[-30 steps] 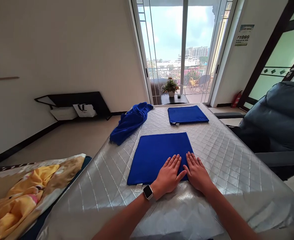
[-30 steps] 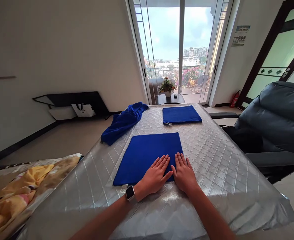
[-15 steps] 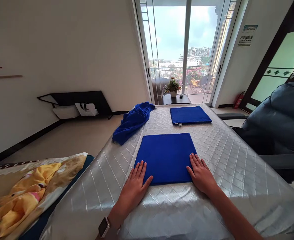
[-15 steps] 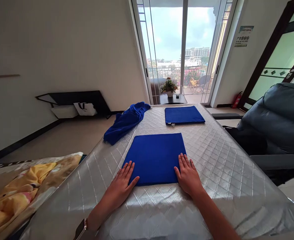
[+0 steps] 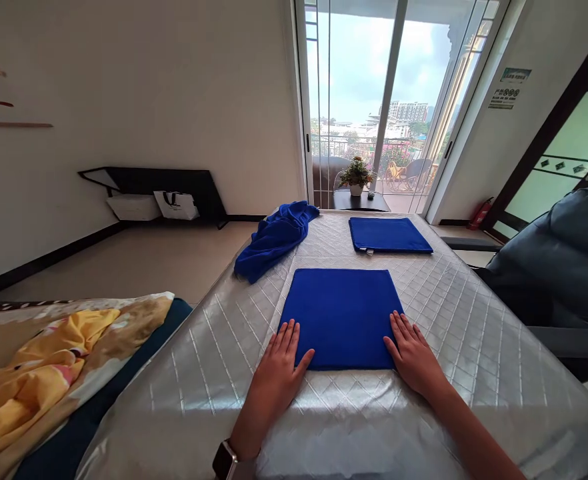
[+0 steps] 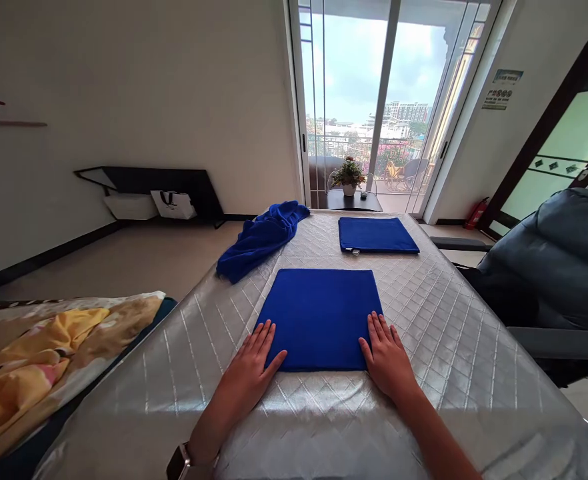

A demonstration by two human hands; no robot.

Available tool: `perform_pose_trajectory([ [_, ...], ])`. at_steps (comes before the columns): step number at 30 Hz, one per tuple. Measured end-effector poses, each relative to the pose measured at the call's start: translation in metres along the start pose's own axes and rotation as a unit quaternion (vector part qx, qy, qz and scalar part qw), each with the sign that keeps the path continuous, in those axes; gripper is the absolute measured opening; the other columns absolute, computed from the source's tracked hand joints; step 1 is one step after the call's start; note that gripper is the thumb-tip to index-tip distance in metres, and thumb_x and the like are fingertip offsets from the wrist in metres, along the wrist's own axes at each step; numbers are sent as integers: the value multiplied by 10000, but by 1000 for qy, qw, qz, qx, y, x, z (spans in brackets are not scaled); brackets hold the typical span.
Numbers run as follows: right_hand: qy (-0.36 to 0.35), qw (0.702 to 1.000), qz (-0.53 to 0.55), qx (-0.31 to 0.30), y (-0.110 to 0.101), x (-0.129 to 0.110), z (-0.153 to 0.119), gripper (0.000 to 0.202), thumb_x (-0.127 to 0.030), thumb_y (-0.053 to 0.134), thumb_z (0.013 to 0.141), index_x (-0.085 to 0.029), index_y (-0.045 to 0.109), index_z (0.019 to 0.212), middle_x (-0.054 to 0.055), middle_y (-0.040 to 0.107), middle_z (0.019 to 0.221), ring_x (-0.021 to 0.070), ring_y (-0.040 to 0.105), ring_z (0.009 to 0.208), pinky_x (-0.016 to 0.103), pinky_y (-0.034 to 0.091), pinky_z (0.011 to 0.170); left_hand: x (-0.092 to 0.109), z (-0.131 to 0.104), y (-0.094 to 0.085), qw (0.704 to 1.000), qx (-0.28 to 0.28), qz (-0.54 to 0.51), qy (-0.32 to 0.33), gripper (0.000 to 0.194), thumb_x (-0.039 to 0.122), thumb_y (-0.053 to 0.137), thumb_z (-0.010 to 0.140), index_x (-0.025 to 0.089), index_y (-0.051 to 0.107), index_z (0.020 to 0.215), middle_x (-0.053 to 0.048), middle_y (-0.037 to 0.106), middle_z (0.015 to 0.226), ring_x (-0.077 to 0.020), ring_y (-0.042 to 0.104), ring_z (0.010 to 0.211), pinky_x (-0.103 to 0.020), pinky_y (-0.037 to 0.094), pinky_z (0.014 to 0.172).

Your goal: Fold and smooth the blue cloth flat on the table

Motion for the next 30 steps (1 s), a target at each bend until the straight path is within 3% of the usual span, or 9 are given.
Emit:
perform_pose_trajectory([
  [8, -19, 998, -46, -45, -11, -4, 3, 686, -514, 169, 1058, -128, 262, 1618, 66, 184, 1684, 216, 128, 1568, 460, 124, 1275, -1, 0, -1, 999, -22, -11, -21, 782, 655, 304, 1013, 163, 212, 1614, -87, 251, 1679, -262, 247, 1551, -492, 274, 1265],
  [14, -21, 998, -16, -50, -29, -9, 47, 689, -493, 170, 1053, -116, 247, 1624, 73, 185, 1689, 213, 128, 1569, 435, 135, 1270, 0, 1, -3, 1000, -10, -13, -5, 772, 648, 328, 1011, 173, 236, 1612, -93, 275, 1674, -262, 242, 1552, -491, 262, 1269],
  [20, 21, 999, -15, -32, -12, -2, 82, 657, -385, 177, 1049, -86, 180, 1634, 72, 128, 1702, 210, 85, 1575, 430, 90, 1268, -4, 0, 0, 1000, -10, -4, -6, 766, 639, 343, 1011, 191, 223, 1620, -80, 284, 1677, -263, 256, 1549, -489, 281, 1262],
  [27, 30, 999, 27, -28, 2, 6, 84, 691, -457, 160, 1056, -82, 159, 1636, 78, 97, 1707, 213, 66, 1577, 427, 69, 1271, -10, 1, 5, 1000, -4, 3, -15, 792, 642, 360, 1006, 205, 155, 1633, -85, 268, 1682, -275, 262, 1546, -493, 295, 1252],
  [30, 33, 998, 37, -37, 1, 9, 84, 693, -466, 156, 1058, -86, 154, 1637, 76, 94, 1707, 209, 63, 1577, 428, 64, 1271, -15, 2, 9, 999, -33, 2, 6, 810, 654, 369, 997, 192, 164, 1630, -96, 260, 1682, -282, 268, 1543, -490, 303, 1245],
])
Point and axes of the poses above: each hand's wrist, its own z-axis towards the middle knuckle, its own y-axis out of the palm, x = y × z, the point moved 10 cm from there along z, towards the middle knuckle
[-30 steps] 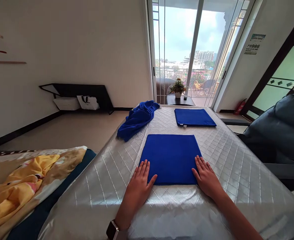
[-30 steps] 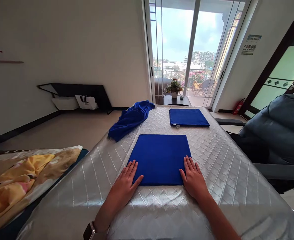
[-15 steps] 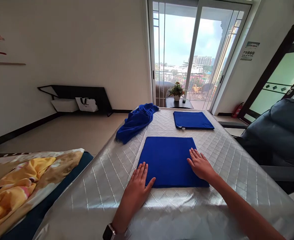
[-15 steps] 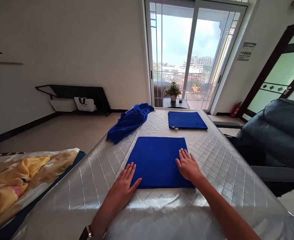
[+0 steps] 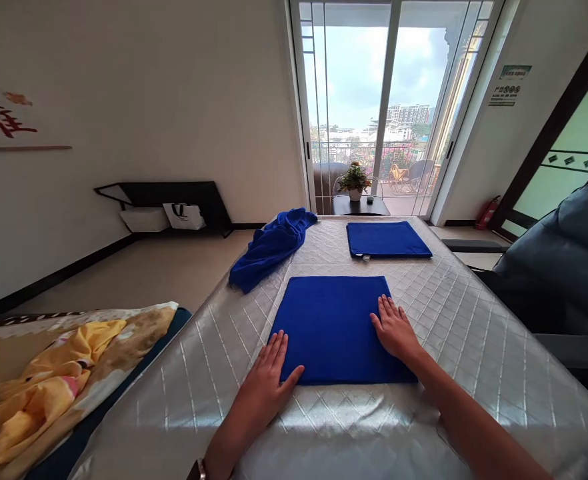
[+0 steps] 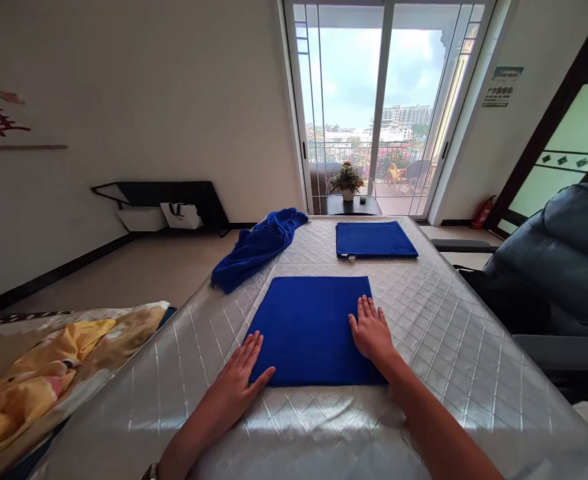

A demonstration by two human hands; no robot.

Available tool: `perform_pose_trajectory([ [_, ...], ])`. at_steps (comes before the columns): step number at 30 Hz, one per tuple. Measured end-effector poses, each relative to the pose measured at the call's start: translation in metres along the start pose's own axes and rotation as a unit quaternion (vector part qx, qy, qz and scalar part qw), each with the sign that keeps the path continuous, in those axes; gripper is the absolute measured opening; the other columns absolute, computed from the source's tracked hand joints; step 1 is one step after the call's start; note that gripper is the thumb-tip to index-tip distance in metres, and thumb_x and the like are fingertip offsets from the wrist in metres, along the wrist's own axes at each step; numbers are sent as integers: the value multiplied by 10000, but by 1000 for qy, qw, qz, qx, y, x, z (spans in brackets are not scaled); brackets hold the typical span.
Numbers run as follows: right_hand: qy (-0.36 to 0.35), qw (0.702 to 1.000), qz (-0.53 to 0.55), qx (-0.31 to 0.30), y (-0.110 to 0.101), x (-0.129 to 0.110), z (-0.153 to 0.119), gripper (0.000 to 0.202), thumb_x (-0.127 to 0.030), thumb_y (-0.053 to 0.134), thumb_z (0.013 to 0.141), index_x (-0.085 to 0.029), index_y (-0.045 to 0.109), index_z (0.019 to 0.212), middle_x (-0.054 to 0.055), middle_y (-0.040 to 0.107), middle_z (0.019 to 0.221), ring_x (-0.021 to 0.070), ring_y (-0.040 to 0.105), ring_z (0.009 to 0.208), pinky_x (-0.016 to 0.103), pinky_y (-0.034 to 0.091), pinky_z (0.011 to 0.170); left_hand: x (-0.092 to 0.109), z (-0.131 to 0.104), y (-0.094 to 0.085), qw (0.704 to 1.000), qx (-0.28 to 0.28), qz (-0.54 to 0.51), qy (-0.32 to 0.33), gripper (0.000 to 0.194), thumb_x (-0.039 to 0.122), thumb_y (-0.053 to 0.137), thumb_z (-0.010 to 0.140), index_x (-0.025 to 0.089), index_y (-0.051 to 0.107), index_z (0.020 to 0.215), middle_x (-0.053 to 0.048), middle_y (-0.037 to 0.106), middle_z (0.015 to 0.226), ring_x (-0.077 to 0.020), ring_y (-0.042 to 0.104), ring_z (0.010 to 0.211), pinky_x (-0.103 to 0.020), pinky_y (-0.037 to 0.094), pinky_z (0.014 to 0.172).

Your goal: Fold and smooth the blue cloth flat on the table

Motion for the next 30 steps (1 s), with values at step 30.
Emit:
perform_pose_trajectory([
  [30, -2, 1000, 24, -7, -2, 0, 0, 700, -457, 179, 1048, -82, 153, 1638, 78, 93, 1705, 212, 57, 1578, 431, 59, 1270, 145, 140, 21, 987, -59, 0, 151, 821, 668, 153, 1015, 114, 278, 1608, -125, 270, 1675, -249, 216, 1562, -440, 192, 1285],
])
Point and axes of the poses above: each hand's wrist, its own z-axis towards the middle knuckle, its own y-axis out of the palm, x = y × z, the point moved 10 cm from there along z, towards the middle knuckle
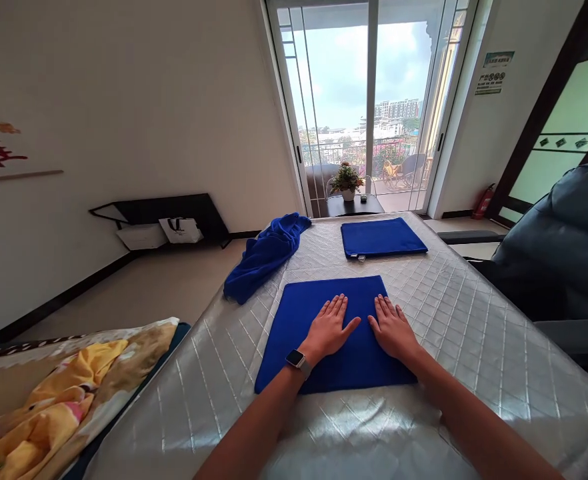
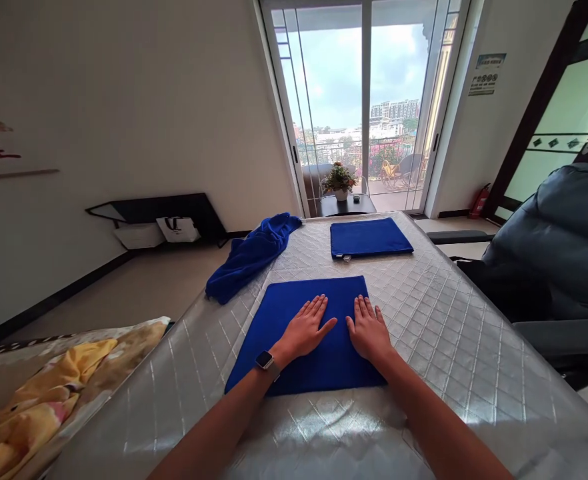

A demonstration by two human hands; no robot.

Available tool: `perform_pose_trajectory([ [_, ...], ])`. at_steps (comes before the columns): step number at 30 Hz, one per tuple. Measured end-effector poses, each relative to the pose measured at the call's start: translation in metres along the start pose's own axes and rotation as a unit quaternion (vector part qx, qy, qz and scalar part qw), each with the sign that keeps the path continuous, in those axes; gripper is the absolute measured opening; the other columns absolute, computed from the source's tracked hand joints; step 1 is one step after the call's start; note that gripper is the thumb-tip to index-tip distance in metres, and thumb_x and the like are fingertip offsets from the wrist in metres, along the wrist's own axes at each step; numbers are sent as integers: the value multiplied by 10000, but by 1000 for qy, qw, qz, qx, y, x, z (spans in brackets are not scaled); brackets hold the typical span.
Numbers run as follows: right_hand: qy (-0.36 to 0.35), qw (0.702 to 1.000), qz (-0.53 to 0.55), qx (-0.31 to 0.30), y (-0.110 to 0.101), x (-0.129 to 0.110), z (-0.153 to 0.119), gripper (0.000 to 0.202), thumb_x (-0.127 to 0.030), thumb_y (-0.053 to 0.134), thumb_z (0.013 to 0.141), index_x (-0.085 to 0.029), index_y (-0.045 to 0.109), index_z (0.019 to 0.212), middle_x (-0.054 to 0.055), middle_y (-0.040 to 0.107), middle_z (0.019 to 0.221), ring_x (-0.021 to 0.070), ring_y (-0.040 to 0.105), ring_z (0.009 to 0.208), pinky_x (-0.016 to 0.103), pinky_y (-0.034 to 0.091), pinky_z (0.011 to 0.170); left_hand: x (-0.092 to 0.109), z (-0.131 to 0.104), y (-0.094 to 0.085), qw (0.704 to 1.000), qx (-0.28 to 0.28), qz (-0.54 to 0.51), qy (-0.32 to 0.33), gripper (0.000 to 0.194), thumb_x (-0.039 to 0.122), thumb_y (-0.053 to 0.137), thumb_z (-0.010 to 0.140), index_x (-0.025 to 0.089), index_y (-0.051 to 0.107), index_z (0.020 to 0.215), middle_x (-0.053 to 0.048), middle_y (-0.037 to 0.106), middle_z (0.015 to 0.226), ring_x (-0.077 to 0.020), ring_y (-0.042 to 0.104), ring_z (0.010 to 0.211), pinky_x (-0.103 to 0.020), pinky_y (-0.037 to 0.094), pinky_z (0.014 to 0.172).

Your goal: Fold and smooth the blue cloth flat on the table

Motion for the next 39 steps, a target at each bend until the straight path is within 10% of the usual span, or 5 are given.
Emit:
perform_pose_trajectory([
  [13, 10, 1000, 2, -5, 4, 6, 1, 699, -487, 180, 1052, -119, 131, 1644, 41, 76, 1711, 176, 33, 1577, 401, 40, 1272, -164, -50, -13, 981, 16, -6, -192, 922, 726, 119, 987, 50, 267, 1597, -191, 206, 1681, -300, 192, 1565, -488, 192, 1270],
  [32, 0, 998, -54, 30, -44, -8, 57, 685, -466, 190, 1061, -80, 212, 1626, 84, 155, 1703, 199, 90, 1575, 412, 61, 1263, -160, -49, -17, 980, 42, 10, -195, 940, 755, 147, 964, 77, 270, 1604, -190, 217, 1682, -334, 199, 1561, -506, 202, 1258],
  [39, 34, 999, -13, 35, -19, -2, 84, 676, -448, 194, 1060, -81, 211, 1627, 97, 177, 1700, 186, 109, 1572, 368, 88, 1256, -163, -51, -17, 981, 40, 22, -190, 962, 761, 119, 959, 58, 283, 1595, -206, 226, 1674, -332, 213, 1557, -512, 218, 1249],
])
Point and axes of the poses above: each hand's wrist, its own z-axis towards the middle knuckle, its own y-axis out of the palm, x = y × z, the point moved 10 cm from there along z, towards the middle knuckle
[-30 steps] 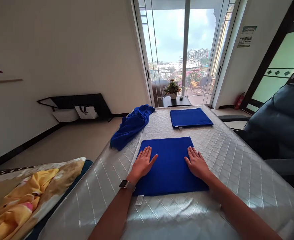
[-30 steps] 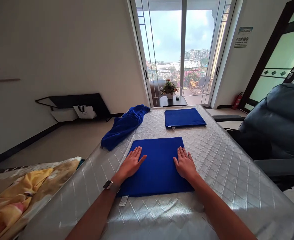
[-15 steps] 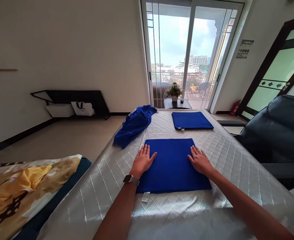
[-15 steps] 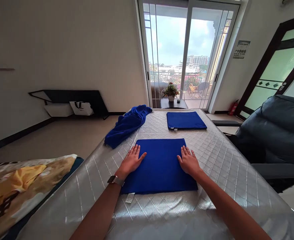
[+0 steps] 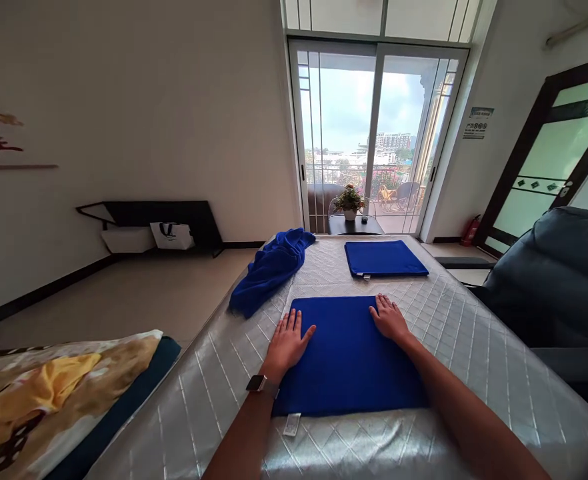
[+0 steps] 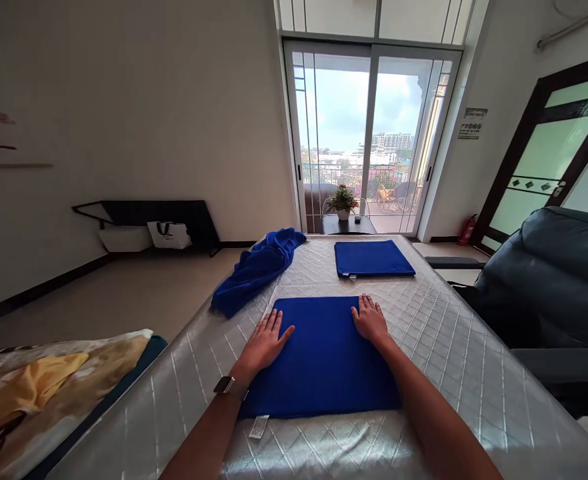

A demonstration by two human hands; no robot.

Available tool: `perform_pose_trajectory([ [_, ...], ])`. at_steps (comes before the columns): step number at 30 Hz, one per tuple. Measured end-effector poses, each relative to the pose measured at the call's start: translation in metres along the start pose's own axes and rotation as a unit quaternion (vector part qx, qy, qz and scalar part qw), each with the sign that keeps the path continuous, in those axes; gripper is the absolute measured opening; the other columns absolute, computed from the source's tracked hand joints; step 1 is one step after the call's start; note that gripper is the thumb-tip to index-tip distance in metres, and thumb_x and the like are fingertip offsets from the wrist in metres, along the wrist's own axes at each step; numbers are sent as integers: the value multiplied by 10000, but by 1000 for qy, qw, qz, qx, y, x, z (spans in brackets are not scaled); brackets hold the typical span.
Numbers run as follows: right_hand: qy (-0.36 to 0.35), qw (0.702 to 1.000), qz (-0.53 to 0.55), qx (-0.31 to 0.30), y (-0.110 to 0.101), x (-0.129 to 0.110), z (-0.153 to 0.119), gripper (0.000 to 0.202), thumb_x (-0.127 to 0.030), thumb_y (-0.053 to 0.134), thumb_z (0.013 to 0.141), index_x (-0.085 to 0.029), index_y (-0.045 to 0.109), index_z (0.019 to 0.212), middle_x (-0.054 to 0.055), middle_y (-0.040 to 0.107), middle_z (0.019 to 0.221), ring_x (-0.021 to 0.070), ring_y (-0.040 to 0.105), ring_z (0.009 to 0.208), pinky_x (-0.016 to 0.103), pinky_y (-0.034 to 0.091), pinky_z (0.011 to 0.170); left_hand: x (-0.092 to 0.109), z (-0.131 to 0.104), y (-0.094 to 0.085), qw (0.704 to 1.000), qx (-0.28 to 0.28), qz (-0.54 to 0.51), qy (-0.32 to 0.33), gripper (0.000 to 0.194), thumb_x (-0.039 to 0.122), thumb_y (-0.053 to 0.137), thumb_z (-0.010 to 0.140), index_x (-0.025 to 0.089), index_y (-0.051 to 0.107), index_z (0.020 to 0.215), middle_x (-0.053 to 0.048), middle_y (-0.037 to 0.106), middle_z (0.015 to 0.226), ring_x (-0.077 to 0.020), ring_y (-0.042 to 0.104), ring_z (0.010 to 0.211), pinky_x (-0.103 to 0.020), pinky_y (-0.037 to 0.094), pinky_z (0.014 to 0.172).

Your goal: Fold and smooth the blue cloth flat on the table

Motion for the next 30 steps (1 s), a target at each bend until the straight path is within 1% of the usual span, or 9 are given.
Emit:
perform_pose_trajectory([
  [6, -5, 1000, 12, 8, 8, 7, 3, 691, -471, 171, 1056, -88, 203, 1630, 83, 165, 1701, 174, 101, 1572, 363, 68, 1257, -7, 5, 6, 1000, 22, -13, 9, 906, 742, 181, 976, 92, 302, 1596, -200, 262, 1664, -322, 248, 1547, -514, 235, 1249],
  [12, -26, 1000, 9, -9, 9, 10, 6, 707, -490, 183, 1054, -83, 182, 1632, 77, 151, 1703, 178, 91, 1574, 378, 50, 1263, -12, 8, 8, 1000, 12, -16, -3, 901, 707, 163, 995, 41, 283, 1590, -209, 257, 1663, -290, 231, 1555, -472, 203, 1271],
  [16, -25, 999, 21, -5, 5, 10, 3, 703, -486, 177, 1053, -87, 189, 1632, 73, 157, 1703, 182, 94, 1574, 399, 42, 1265, -11, 9, 9, 1000, 2, -1, -5, 891, 699, 206, 996, 43, 271, 1594, -205, 244, 1667, -294, 218, 1556, -478, 209, 1270],
  [21, -30, 999, 45, 0, 1, 8, 1, 700, -471, 191, 1051, -75, 196, 1629, 79, 169, 1701, 188, 100, 1573, 404, 35, 1266, -9, 11, 6, 997, -47, 54, -9, 902, 678, 176, 1003, -4, 235, 1589, -217, 206, 1671, -282, 213, 1558, -452, 214, 1265],
  [24, -28, 998, 55, 4, 2, 8, 1, 697, -463, 198, 1049, -74, 201, 1628, 87, 173, 1699, 192, 100, 1573, 406, 28, 1265, -2, 15, -3, 991, -70, 105, -46, 924, 681, 172, 999, -40, 273, 1568, -240, 242, 1656, -301, 245, 1550, -459, 208, 1264],
  [26, -26, 998, 56, 7, 3, 9, 2, 695, -458, 197, 1048, -74, 203, 1627, 88, 172, 1699, 193, 99, 1574, 410, 22, 1264, 19, 21, -12, 989, -52, 127, -58, 940, 699, 161, 991, -36, 321, 1554, -249, 288, 1640, -323, 277, 1538, -479, 223, 1258],
  [27, -25, 998, 57, 7, 3, 9, 3, 694, -457, 195, 1048, -75, 205, 1627, 87, 173, 1699, 193, 100, 1574, 411, 21, 1264, 38, 25, -15, 990, -36, 130, -47, 938, 706, 152, 988, -17, 343, 1552, -240, 313, 1636, -326, 292, 1533, -481, 233, 1256],
  [28, -24, 998, 58, 8, 3, 9, 3, 692, -456, 193, 1049, -77, 208, 1627, 85, 175, 1698, 193, 102, 1573, 413, 23, 1264, 64, 29, -17, 992, -18, 126, -14, 925, 707, 142, 989, 8, 363, 1553, -222, 339, 1632, -318, 305, 1529, -472, 241, 1255],
  [30, -24, 998, 57, 14, 2, 9, 2, 682, -447, 191, 1050, -82, 222, 1626, 88, 187, 1695, 195, 117, 1571, 415, 30, 1264, 125, 36, -16, 991, 19, 106, 76, 854, 682, 129, 1004, 90, 393, 1559, -161, 387, 1627, -279, 315, 1529, -440, 241, 1260],
])
Point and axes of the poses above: each hand's wrist, its own z-axis towards the middle knuckle, its own y-axis out of the palm, x = y × z, the point moved 10 cm from there along z, towards the middle knuckle
